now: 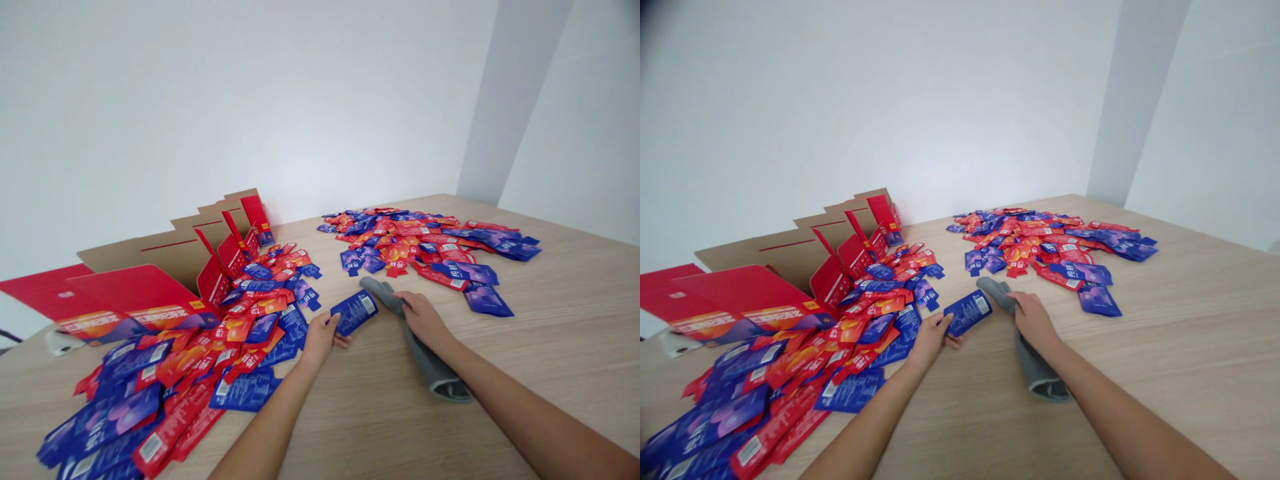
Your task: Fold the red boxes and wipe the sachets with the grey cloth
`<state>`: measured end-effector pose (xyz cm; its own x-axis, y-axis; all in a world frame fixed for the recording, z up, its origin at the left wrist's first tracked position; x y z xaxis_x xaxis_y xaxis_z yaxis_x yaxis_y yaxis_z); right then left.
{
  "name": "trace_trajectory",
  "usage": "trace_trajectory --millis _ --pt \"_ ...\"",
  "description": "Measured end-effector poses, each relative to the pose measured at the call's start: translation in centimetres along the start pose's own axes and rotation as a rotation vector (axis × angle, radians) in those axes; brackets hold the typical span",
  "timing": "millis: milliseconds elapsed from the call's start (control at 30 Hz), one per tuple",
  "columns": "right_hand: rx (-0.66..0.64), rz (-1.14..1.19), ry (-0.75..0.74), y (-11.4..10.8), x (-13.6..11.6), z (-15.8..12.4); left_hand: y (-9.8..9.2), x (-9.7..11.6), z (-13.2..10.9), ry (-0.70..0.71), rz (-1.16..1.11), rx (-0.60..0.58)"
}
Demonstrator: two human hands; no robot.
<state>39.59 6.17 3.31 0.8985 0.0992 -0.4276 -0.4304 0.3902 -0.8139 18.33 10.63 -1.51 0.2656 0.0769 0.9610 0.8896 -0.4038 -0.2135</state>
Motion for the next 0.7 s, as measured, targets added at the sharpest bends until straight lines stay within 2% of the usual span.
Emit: trace_trajectory --millis 67,133,200,233,300,367,400,467,533,567,633,700 --pt "0.053 0.063 -0.059 -0.8 -2.2 -0.6 1.1 -1.1 0.2 -0.111 -0.114 -0.078" --pt "0.027 0.136 -0.223 -0.5 -6.1 -1.7 1.8 -1.5 0.3 -0.139 -0.119 -0.122" --pt "-0.108 0.127 -0.385 1.2 -9.5 -2.9 2.2 -1.6 0.3 -0.132 -0.120 -0.128" --pt "-0.178 0.085 -0.419 2.3 -10.2 -3.2 2.3 -1.7 0.3 -0.129 -0.125 -0.128" --pt "-0.240 -0.035 -0.383 3.7 -9.3 -2.9 2.3 -1.7 0.2 -0.128 -0.131 -0.130" --pt "-0.221 -0.156 -0.277 4.0 -6.7 -1.9 1.3 -1.1 0.2 -0.119 -0.159 -0.103" --pt "-0.207 -0.203 -0.234 3.8 -5.3 -1.4 0.2 -0.5 0.2 -0.087 -0.197 -0.049" --pt "-0.185 -0.256 -0.182 3.3 -3.4 -0.8 -3.5 1.7 0.1 0.052 -0.329 0.145" --pt "-0.172 -0.252 -0.162 2.8 -2.8 -0.8 -7.4 3.9 -0.5 0.241 -0.490 0.361" --pt "-0.160 -0.239 -0.151 2.6 -2.9 -0.9 -8.6 4.5 -0.6 0.304 -0.542 0.420" --pt "-0.128 -0.202 -0.132 2.1 -3.6 -1.1 -8.8 5.1 0.5 0.315 -0.479 0.421" --pt "-0.120 -0.152 -0.138 2.0 -4.7 -1.3 -6.9 5.2 3.0 0.232 -0.181 0.341"
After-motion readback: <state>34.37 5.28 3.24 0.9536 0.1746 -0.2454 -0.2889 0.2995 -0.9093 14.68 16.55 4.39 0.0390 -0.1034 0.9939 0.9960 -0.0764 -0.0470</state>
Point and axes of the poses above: each hand's wrist, its own z-axis towards the middle knuckle, its own y-axis out of the palm, x = y × z, the point moved 10 cm from there along z, towards the middle knuckle, and after that the axes turned 3 degrees about -x, right-handed, at the moved point
